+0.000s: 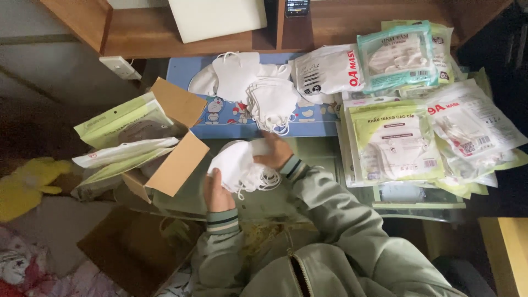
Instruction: The person is manually inspecting and stacking white face masks for packaging.
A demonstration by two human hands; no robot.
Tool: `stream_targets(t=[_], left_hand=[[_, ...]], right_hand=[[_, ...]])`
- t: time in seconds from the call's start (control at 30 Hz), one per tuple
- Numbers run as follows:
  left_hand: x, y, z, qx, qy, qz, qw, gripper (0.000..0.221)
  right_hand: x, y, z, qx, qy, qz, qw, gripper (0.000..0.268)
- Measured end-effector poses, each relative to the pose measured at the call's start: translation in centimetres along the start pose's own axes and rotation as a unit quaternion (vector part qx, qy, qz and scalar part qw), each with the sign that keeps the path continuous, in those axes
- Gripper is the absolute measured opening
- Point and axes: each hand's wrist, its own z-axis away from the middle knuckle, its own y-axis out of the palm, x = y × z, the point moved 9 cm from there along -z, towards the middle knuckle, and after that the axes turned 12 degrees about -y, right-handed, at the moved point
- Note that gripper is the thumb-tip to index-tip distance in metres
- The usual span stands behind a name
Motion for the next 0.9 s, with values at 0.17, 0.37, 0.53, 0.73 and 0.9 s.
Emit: stream_targets(t=[0.17,0.37,0.53,0.73,0.9], left_hand=[[-4.1,8.1,5.9,0.158,-0.097,0.045,0.982,0.027],[-0.8,9.8,5.0,0.245,-0.223,0.042,0.943,0.035],[-4.8,12.4,6.5,0.269,-0.167,0.024,0.948,0.036],[-8.1,12.4,8.2,0.158,-0.105,-0.076,0.979,0.036],[-5.5,9.2,5.7,0.062,-0.035,-0.173,0.982,0.040]], right_hand=[[1.5,-0.6,-0.9,0.019,0.015,-0.040,0.999,0.094],[-3.5,2.0,-0.1,0.110,0.004,-0.302,0.947,0.091],[0.4,-4.8,-1.1,0.060,0.081,-0.399,0.911,0.064],[-7.2,-11.2,-7.9,-0.017,0.097,-0.235,0.967,0.062],[-8.7,-11.0,-11.2,-0.059,0.063,0.053,0.995,0.081]])
